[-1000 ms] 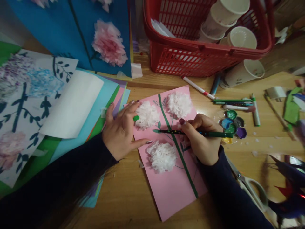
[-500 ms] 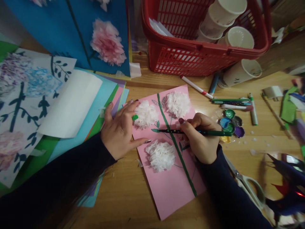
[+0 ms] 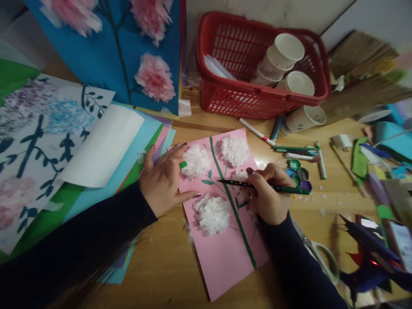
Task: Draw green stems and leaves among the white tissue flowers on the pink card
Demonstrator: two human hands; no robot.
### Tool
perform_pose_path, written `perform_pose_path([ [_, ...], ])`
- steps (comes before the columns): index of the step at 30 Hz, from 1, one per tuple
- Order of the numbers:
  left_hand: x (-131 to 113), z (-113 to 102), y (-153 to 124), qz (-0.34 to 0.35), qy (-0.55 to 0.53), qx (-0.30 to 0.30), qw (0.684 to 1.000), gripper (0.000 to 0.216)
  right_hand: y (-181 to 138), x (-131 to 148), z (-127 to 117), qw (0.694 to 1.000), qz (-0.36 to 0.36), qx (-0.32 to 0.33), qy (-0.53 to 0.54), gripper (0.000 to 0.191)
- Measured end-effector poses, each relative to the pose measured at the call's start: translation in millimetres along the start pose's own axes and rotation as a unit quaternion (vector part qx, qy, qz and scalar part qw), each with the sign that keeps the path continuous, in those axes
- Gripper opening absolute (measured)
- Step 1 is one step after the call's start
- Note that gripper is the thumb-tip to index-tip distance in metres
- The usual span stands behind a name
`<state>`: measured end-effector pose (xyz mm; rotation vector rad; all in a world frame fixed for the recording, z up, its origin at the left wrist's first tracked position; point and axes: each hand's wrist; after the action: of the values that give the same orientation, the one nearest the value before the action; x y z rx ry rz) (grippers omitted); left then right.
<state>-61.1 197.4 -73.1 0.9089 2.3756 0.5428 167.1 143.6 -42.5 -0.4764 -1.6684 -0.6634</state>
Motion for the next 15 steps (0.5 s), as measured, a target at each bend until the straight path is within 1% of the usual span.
perform_pose_path([
  [5, -0.5, 0.2, 0.3, -0.003, -0.002, -0.006, 1.000, 0.062, -1.0, 5.8, -11.1, 0.997, 0.008, -0.079, -0.007, 0.042],
  [8, -2.4, -1.1, 0.8, 0.001, 0.010, -0.036, 0.999, 0.064, -7.9, 12.6, -11.4, 0.994, 0.018, -0.104, -0.027, 0.043],
  [11, -3.7, -2.6, 1.3, 0.007, 0.022, -0.053, 0.998, 0.066, -13.4, 15.0, -11.5, 0.995, 0.032, -0.089, -0.033, 0.042],
  [15, -2.1, -1.9, 1.4, 0.008, -0.003, -0.033, 0.999, 0.068, -2.6, 12.1, -18.0, 0.998, 0.014, -0.050, -0.038, 0.042],
])
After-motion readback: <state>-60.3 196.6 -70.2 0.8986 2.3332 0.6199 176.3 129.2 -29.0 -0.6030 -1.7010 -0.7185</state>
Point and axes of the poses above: each hand's wrist, its own y-axis towards the middle knuckle, its own z-axis out of the palm, x = y × z, and after that the axes turned 13 degrees about -x, right-handed
